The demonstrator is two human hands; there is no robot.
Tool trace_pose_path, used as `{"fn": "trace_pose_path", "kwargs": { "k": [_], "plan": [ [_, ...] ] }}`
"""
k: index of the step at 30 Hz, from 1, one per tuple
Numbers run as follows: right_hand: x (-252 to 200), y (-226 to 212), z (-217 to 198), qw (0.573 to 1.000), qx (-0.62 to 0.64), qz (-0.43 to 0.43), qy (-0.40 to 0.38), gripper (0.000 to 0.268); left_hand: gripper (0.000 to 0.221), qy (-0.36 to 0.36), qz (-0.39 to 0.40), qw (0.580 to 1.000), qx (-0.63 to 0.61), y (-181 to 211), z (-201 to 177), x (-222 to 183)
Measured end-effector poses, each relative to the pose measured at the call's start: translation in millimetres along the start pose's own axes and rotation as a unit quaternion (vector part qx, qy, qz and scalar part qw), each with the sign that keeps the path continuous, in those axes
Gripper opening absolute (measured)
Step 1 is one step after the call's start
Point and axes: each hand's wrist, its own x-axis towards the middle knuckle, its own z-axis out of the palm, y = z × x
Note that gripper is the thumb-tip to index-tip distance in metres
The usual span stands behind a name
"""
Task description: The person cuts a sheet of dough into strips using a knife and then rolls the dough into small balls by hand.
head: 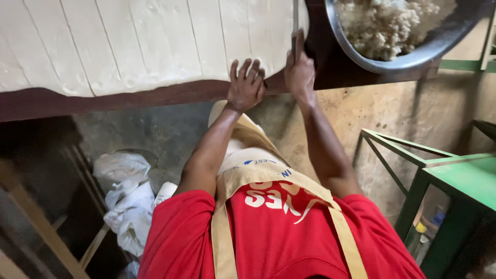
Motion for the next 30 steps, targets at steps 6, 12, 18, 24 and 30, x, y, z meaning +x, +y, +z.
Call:
{"fn": "trace_pose_path", "kwargs": {
  "k": [6, 12, 18, 24, 30],
  "plan": [
    [8, -3, 10, 0.987, -0.153, 0.051, -0.023, 0.075, 0.042, 0.004, 0.012, 1.000, -0.005, -2, 8, -5],
    [-125, 35, 10, 0.987, -0.161, 0.000, 0.000, 0.069, 0.050, -0.031, 0.007, 0.999, -0.015, -5, 6, -3],
    [-247, 87, 11, 0.989, -0.112, 0.065, -0.071, 0.076, 0.060, -0.097, -0.044, 0.992, 0.061, 32, -20, -42],
    [-352, 139, 17, 0.993, 0.069, -0.090, -0.027, 0.069, 0.032, -0.075, -0.258, 0.963, -0.007, 115, -36, -205],
    [-385, 142, 65, 0.988, 0.025, -0.111, -0.107, 0.078, 0.041, -0.277, -0.380, 0.852, -0.228, 181, -122, -268]
  ]
}}
